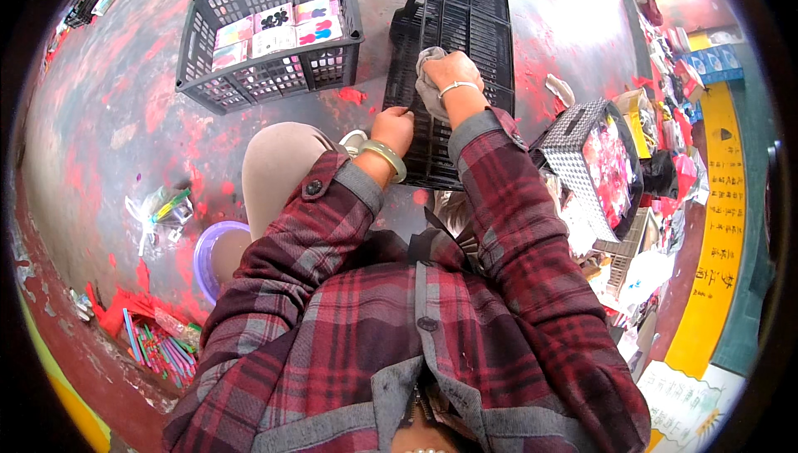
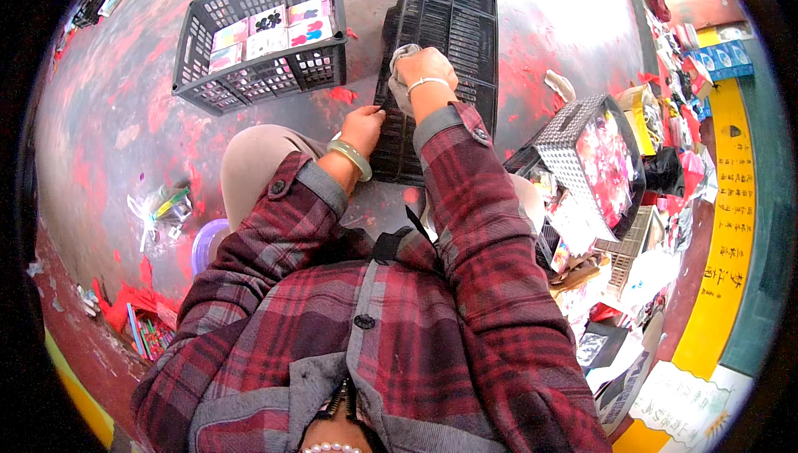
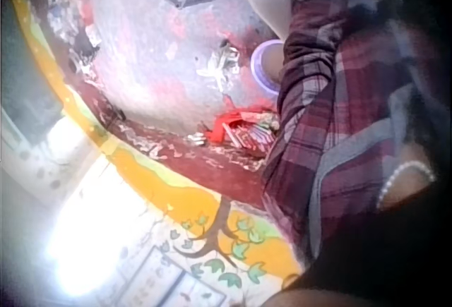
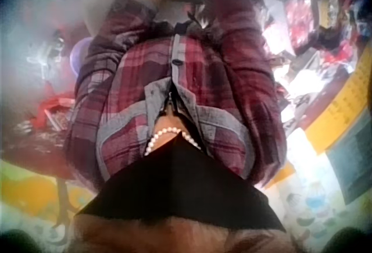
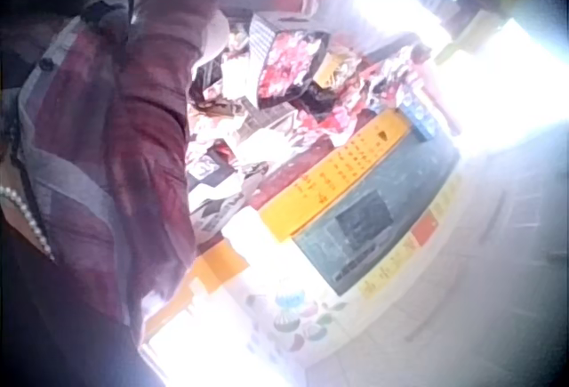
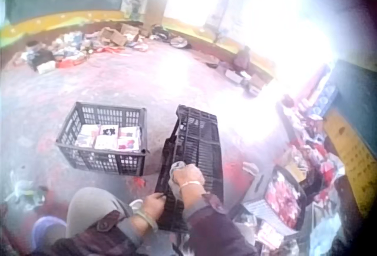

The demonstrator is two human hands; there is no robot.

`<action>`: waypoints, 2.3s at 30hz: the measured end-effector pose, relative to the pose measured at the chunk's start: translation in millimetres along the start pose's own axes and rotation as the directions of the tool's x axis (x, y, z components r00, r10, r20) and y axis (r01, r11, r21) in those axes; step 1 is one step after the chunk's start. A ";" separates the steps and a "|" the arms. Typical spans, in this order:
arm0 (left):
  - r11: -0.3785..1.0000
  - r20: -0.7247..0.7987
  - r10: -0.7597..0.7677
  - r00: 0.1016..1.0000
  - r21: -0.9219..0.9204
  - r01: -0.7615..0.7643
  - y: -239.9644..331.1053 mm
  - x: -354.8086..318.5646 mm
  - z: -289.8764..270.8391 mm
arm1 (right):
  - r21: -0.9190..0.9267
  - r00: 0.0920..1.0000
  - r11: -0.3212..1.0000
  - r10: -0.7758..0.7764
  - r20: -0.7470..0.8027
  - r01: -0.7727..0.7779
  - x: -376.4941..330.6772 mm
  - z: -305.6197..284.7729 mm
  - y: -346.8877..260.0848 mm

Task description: The person sits on the floor and wipes a black plastic crate with a cloth. They clean the exterior and interior surfaces, turning the crate over to reach different sides.

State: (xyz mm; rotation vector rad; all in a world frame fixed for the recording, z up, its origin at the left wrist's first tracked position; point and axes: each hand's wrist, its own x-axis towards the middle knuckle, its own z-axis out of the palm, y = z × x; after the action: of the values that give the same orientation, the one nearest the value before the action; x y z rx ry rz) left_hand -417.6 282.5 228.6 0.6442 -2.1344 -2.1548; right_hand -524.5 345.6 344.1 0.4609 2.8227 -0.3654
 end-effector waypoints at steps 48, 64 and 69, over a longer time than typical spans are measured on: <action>0.952 0.041 0.193 0.980 -0.251 -0.177 -26.6 1.1 -3.8 | -0.074 0.596 0.620 -0.776 -0.209 0.781 -55.5 39.8 96.8; 0.974 -0.091 0.188 0.978 -0.110 -0.198 -24.1 4.4 6.0 | -0.386 0.696 0.579 -0.578 0.426 0.718 -42.7 0.9 31.0; 0.982 -0.077 0.173 0.982 -0.057 -0.178 -18.5 1.2 6.3 | 0.209 0.387 0.507 -0.815 0.430 0.836 17.1 -20.8 98.4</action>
State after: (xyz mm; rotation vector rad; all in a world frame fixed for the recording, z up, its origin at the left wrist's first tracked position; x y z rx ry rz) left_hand -416.0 289.1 210.3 0.4997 -1.9956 -2.0648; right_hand -511.0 446.6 338.6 -1.0233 2.2924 -0.5002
